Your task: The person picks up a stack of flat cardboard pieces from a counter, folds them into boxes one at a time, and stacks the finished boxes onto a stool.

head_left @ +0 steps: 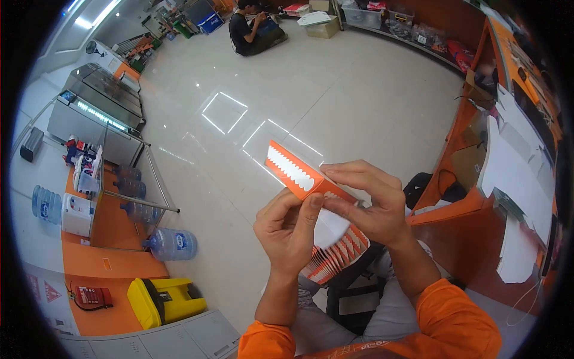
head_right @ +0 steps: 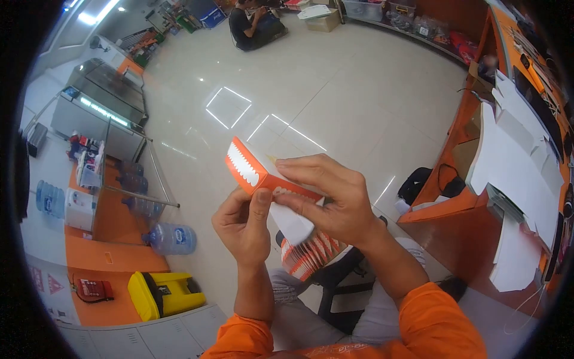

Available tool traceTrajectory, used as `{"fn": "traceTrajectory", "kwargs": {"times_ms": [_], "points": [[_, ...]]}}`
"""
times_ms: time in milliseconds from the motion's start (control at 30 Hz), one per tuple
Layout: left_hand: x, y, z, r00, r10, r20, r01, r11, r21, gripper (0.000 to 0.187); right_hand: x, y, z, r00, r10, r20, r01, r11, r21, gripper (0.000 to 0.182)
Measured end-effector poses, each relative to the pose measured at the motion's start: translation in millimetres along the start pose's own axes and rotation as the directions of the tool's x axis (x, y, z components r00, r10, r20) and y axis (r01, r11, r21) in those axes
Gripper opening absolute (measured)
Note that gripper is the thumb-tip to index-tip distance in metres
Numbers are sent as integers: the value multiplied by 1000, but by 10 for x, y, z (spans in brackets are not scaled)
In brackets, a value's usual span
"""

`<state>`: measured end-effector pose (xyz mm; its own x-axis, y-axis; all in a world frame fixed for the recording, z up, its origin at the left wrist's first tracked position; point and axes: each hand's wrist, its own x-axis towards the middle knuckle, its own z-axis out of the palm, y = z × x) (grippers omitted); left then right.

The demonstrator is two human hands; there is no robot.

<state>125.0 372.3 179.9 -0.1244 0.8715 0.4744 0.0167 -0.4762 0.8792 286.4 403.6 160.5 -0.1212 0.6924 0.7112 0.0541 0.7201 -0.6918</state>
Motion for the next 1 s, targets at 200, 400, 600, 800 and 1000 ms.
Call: {"fn": "traceTrajectory", "kwargs": {"times_ms": [200, 400, 600, 800, 1000], "points": [[-58, -19, -71, 997, -70, 12, 71, 989, -126, 13, 22, -1, 67, 997, -63, -33, 63, 998, 10, 46], [-33, 7, 2, 999, -5, 51, 8, 998, -58, 16, 6, 26, 87, 984, -146, -102, 140, 988, -60, 49], [30, -56, 10, 995, 70, 69, -65, 995, -72, 12, 16, -16, 74, 991, -114, -74, 107, 990, -94, 52], [10, -36, 52, 999, -26, 27, 29, 991, -130, 10, 10, 23, 81, 994, -87, -68, 81, 993, -82, 51], [31, -19, -6, 990, -125, 71, 130, 990, -63, 12, -9, 70, 105, 997, -65, -52, 62, 997, -52, 46]]}}
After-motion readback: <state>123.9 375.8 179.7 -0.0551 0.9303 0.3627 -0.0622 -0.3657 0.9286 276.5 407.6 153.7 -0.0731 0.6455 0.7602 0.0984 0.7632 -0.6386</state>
